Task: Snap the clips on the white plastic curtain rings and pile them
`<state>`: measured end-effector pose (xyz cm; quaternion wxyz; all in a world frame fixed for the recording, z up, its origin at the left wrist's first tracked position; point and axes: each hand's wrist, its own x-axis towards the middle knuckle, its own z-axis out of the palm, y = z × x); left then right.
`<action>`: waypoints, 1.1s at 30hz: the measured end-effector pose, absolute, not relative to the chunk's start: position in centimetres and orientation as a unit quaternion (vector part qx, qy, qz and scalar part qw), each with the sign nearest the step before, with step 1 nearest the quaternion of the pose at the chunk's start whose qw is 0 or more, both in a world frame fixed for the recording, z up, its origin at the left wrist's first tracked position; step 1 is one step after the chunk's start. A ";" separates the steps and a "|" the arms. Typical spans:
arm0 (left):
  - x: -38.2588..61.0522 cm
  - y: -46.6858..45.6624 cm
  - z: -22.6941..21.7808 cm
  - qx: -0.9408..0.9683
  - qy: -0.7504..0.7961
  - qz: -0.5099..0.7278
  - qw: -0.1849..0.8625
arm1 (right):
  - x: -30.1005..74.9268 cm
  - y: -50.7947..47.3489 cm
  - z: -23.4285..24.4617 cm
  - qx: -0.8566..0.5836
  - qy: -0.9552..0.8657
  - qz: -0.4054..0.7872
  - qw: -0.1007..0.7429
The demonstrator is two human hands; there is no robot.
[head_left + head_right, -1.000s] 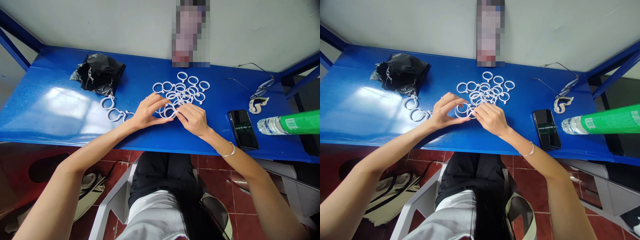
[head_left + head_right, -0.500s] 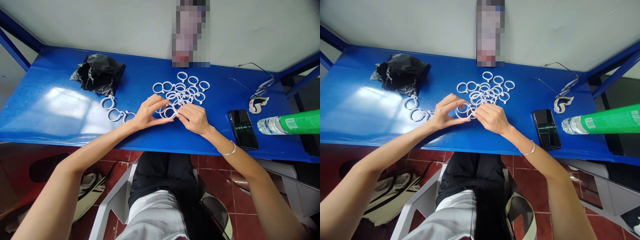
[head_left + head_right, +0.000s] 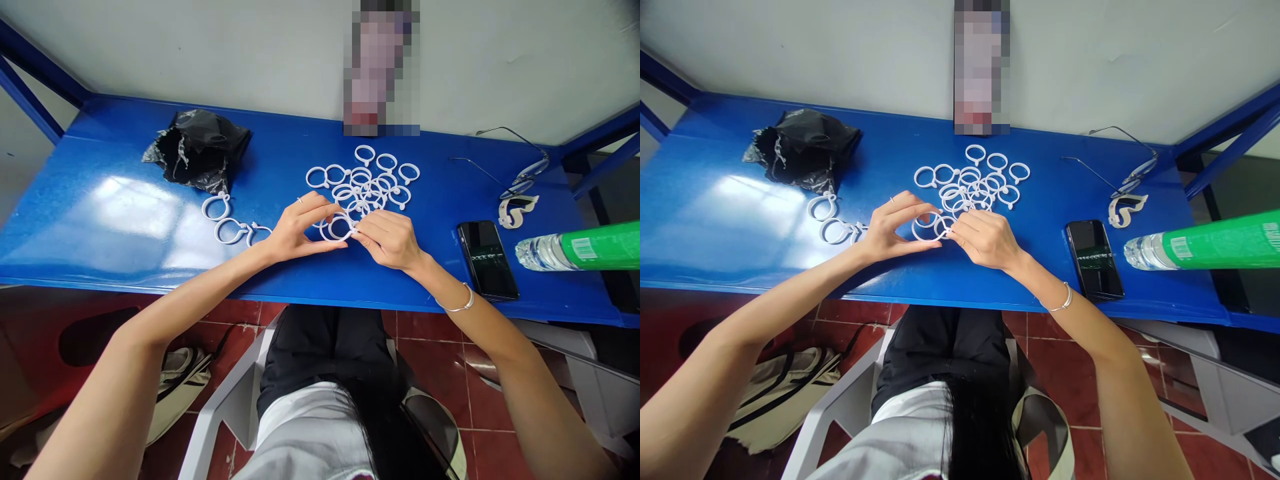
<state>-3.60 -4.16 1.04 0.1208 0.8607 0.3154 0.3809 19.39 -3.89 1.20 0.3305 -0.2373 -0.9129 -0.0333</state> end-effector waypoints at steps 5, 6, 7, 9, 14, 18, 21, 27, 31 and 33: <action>-3.5 -4.3 1.2 0.861 0.306 0.390 0.111 | 19.4 -4.0 1.3 -0.237 -0.914 -0.031 0.328; -3.5 -4.3 1.2 0.861 0.306 0.391 0.111 | 19.4 -4.0 1.3 -0.233 -0.913 -0.034 0.332; -3.5 -4.3 1.2 0.861 0.306 0.390 0.112 | 19.4 -4.0 1.4 -0.228 -0.913 -0.037 0.337; -3.6 -4.3 1.2 0.861 0.309 0.388 0.114 | 19.4 -4.1 1.4 -0.221 -0.912 -0.041 0.343; -3.6 -4.4 1.1 0.860 0.322 0.376 0.126 | 19.6 -4.0 1.3 -0.222 -0.917 -0.017 0.331; -3.5 -4.5 1.1 0.858 0.302 0.396 0.126 | 19.6 -4.0 1.3 -0.214 -0.919 -0.030 0.330; -3.5 -4.4 1.3 0.861 0.295 0.396 0.122 | 19.5 -3.9 1.4 -0.213 -0.917 -0.042 0.335; -3.4 -3.9 1.1 0.878 0.310 0.345 0.115 | 19.2 -3.9 1.1 -0.253 -0.920 -0.036 0.296; -3.7 -3.2 0.8 0.886 0.338 0.304 0.086 | 19.1 -3.8 1.0 -0.275 -0.912 -0.058 0.298; -4.2 -2.7 0.8 0.885 0.363 0.285 0.059 | 19.2 -3.7 1.1 -0.306 -0.899 -0.078 0.304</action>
